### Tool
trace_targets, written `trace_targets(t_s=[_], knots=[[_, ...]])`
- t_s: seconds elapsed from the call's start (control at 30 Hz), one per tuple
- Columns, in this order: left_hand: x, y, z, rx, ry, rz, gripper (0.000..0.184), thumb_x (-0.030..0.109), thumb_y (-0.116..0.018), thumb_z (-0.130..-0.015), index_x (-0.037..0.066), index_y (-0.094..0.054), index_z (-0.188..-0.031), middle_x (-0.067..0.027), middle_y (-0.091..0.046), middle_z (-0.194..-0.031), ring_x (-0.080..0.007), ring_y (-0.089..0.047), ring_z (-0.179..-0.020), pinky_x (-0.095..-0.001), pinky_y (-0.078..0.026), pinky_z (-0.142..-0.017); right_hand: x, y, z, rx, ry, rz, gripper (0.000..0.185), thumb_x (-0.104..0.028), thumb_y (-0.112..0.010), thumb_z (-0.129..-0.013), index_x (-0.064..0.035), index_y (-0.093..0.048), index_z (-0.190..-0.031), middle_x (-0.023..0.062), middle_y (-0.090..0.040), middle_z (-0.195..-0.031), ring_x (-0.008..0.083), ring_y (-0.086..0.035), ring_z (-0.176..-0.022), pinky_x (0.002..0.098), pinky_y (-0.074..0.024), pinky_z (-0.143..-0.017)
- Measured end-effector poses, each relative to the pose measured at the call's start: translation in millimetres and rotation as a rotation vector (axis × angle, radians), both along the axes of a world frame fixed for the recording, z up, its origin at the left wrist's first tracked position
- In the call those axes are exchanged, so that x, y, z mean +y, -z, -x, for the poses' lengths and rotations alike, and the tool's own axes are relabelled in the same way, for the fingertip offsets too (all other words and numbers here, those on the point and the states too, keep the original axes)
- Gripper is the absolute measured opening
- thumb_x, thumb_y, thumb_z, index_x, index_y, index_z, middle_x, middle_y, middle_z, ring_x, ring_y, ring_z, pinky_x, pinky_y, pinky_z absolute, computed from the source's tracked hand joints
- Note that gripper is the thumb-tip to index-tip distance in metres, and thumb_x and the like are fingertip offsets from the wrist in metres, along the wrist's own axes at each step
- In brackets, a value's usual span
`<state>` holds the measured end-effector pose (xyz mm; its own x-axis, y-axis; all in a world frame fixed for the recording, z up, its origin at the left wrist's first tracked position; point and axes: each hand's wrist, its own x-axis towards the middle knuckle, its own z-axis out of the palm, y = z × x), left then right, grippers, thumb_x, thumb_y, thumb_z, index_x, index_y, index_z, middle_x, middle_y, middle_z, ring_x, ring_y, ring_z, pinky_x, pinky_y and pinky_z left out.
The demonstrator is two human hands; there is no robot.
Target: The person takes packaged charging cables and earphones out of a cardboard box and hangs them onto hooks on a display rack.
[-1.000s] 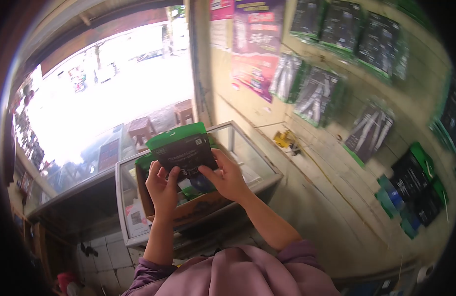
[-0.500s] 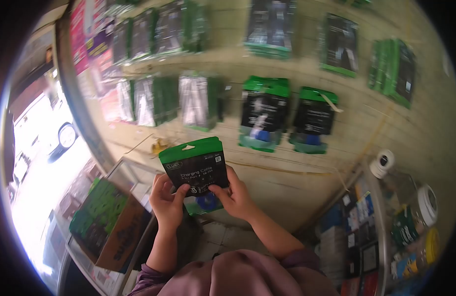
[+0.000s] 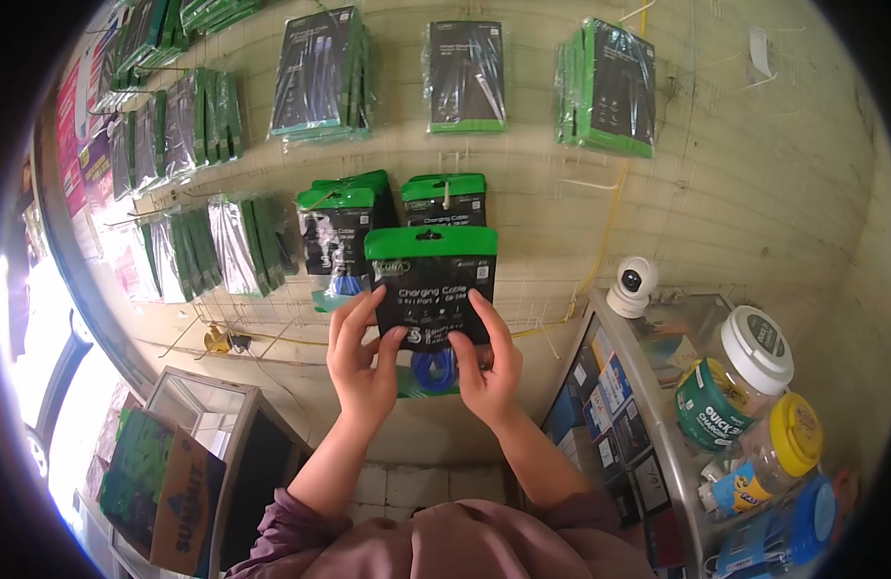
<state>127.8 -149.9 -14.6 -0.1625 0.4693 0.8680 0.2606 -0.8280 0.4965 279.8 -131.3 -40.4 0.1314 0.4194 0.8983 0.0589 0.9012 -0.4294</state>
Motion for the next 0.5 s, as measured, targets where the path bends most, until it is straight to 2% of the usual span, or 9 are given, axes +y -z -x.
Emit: trace_targets(t_s=[0.07,0.13,0.2,0.4,0.43,0.5], knots=[[5.4,-11.6,-12.1,0.04,-0.031,-0.027,0.053,-0.013,-0.063,-0.085,0.004,-0.056,-0.135,-0.0116,-0.052,-0.128,-0.015,-0.058,-0.105,-0.0223,-0.062,-0.073,4.5,-10.6,-12.6,-0.05,0.06,0.003,0.046,0.001,-0.061,-0.095,0.005,-0.048,-0.139,0.0194,-0.059,-0.136,0.0105,-0.066,-0.089,0.019,-0.0506,-0.058],[12.1,-17.0,-19.7,0.044,-0.042,-0.051,0.053,-0.011,-0.064,-0.086,0.005,-0.055,-0.136,-0.0112,-0.052,-0.13,-0.0144,-0.058,-0.104,-0.0224,-0.063,-0.072,9.9,-20.8,-14.6,-0.023,0.053,-0.047,0.044,0.002,-0.061,-0.095,0.0043,-0.05,-0.138,0.0179,-0.059,-0.137,0.0085,-0.066,-0.087,0.019,-0.0495,-0.057],[16.1,-21.4,-25.3,-0.018,-0.075,-0.057,0.05,-0.007,-0.067,-0.085,0.008,-0.06,-0.133,-0.0118,-0.055,-0.127,-0.0199,-0.063,-0.106,-0.0255,-0.063,-0.067,14.3,-26.1,-17.2,-0.037,0.044,0.007,0.046,0.002,-0.06,-0.095,0.0032,-0.049,-0.14,0.0175,-0.059,-0.136,0.0097,-0.066,-0.091,0.0197,-0.0512,-0.061],[28.5,-16.3,-27.0,-0.021,-0.088,0.041,0.052,-0.007,-0.065,-0.087,0.008,-0.057,-0.136,-0.0107,-0.054,-0.128,-0.0192,-0.062,-0.107,-0.0255,-0.062,-0.066,34.9,-23.5,-19.3,-0.07,-0.06,0.095,0.046,0.003,-0.058,-0.096,0.0017,-0.049,-0.141,0.017,-0.059,-0.136,0.0128,-0.065,-0.102,0.0225,-0.055,-0.072],[32.3,-14.7,-26.4,-0.02,-0.091,0.041,0.052,-0.007,-0.065,-0.087,0.008,-0.057,-0.136,-0.0107,-0.054,-0.128,-0.0192,-0.062,-0.107,-0.0255,-0.062,-0.066,41.0,-21.4,-17.9,-0.062,-0.082,0.088,0.046,0.003,-0.057,-0.096,0.0002,-0.049,-0.142,0.0159,-0.059,-0.137,0.0115,-0.065,-0.1,0.0218,-0.0551,-0.071],[43.5,-8.9,-25.6,0.006,-0.092,0.103,0.055,-0.006,-0.065,-0.088,0.009,-0.054,-0.139,-0.0117,-0.053,-0.132,-0.0209,-0.061,-0.112,-0.0249,-0.062,-0.067,52.0,-19.2,-16.8,-0.061,-0.084,0.123,0.046,0.003,-0.057,-0.096,-0.0001,-0.049,-0.142,0.0157,-0.059,-0.137,0.0135,-0.065,-0.104,0.0235,-0.0549,-0.075]])
